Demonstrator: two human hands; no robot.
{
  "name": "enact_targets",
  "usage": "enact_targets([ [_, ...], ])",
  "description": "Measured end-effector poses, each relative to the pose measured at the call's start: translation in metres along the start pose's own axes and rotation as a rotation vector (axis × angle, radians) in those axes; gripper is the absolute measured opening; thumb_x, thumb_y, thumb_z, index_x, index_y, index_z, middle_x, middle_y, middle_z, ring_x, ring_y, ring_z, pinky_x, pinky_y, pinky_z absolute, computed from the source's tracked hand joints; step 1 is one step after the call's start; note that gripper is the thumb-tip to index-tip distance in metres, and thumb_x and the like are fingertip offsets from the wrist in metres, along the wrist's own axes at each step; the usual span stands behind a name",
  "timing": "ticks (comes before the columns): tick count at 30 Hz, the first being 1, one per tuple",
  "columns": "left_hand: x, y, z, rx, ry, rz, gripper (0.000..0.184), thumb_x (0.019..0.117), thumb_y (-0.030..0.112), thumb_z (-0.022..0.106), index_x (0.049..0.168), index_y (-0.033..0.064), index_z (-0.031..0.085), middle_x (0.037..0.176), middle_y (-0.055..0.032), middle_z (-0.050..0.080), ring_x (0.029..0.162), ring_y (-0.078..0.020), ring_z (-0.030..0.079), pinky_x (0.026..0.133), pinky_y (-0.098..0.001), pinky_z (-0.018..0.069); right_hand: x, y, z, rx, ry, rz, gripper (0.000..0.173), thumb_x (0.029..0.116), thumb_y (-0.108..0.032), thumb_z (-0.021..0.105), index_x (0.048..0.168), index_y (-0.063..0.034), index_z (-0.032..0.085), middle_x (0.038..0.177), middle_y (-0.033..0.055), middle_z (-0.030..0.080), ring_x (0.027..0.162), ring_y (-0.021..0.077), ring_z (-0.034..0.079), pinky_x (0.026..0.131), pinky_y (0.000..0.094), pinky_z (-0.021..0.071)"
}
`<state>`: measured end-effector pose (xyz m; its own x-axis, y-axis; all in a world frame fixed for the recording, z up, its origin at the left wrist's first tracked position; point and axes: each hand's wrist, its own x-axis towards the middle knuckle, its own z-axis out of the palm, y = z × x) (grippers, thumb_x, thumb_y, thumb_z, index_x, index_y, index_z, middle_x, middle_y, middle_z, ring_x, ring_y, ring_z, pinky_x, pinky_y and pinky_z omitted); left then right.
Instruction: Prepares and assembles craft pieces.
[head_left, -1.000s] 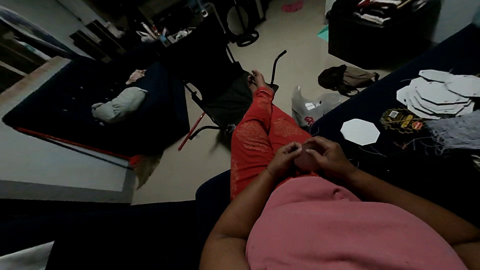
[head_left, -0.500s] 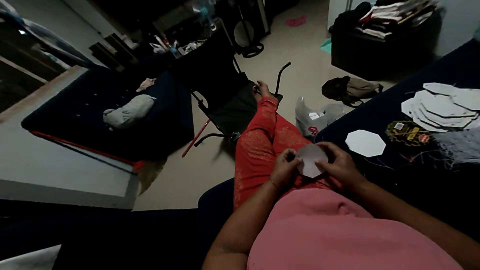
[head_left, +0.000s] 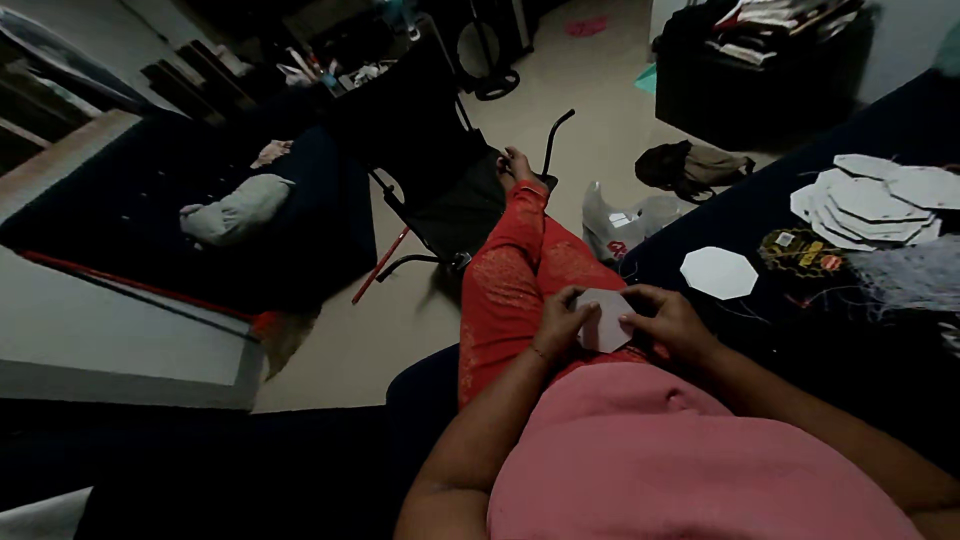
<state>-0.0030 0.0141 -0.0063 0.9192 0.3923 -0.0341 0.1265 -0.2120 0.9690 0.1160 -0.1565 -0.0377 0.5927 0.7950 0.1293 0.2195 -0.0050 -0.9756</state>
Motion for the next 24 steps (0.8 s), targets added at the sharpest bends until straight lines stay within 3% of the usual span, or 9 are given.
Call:
enact_targets([
  [3,0.002,-0.004,0.0,-0.035,-0.002,-0.007,0.021,0.0978,0.002,0.059,0.114,-0.0105,0.062,0.103,-0.013,0.069,0.092,-0.0102,0.067,0.088,-0.0296,0.0566,-0.001,0.002,-0.004,0.061,0.009,0.089,0.021,0.0897,-0.005,0.071,0.11,0.0002,0.069,0.098,0.0061,0.073,0.083,0.0095,0.07,0.076,0.0283,0.0601],
  [6,0.003,-0.004,0.002,-0.081,0.007,-0.016,0.02,0.0984,0.001,0.056,0.114,-0.0104,0.061,0.102,-0.0119,0.068,0.09,-0.0093,0.067,0.087,-0.0288,0.0567,-0.002,-0.004,-0.005,0.138,-0.011,0.173,0.02,0.0903,-0.004,0.07,0.109,0.0003,0.067,0.091,0.005,0.07,0.068,0.0095,0.066,0.061,0.0267,0.058],
  [11,0.004,-0.006,0.003,-0.11,0.001,-0.02,0.019,0.0977,0.0,0.057,0.113,-0.0097,0.061,0.101,-0.0104,0.068,0.09,-0.0087,0.066,0.086,-0.0282,0.0567,-0.002,-0.009,-0.004,0.23,-0.027,0.241,0.016,0.0924,-0.001,0.067,0.108,0.0006,0.065,0.089,0.0051,0.069,0.069,0.0117,0.069,0.064,0.0285,0.0619],
  [20,0.004,-0.002,0.003,-0.04,-0.027,-0.039,0.021,0.0971,0.002,0.058,0.115,-0.0098,0.061,0.102,-0.0121,0.068,0.091,-0.01,0.066,0.087,-0.0292,0.0559,-0.003,-0.003,-0.002,0.225,-0.017,0.16,0.014,0.0915,-0.002,0.068,0.104,0.0011,0.065,0.093,0.006,0.069,0.077,0.0126,0.07,0.07,0.0306,0.0631],
  [24,0.003,-0.001,0.003,0.023,-0.043,-0.04,0.023,0.0974,0.004,0.059,0.116,-0.0102,0.061,0.104,-0.0145,0.067,0.093,-0.0118,0.065,0.088,-0.0309,0.055,-0.005,-0.007,0.0,0.199,0.004,0.161,0.009,0.0959,-0.007,0.065,0.102,0.0008,0.064,0.089,0.0046,0.068,0.073,0.0115,0.07,0.068,0.0302,0.0629],
])
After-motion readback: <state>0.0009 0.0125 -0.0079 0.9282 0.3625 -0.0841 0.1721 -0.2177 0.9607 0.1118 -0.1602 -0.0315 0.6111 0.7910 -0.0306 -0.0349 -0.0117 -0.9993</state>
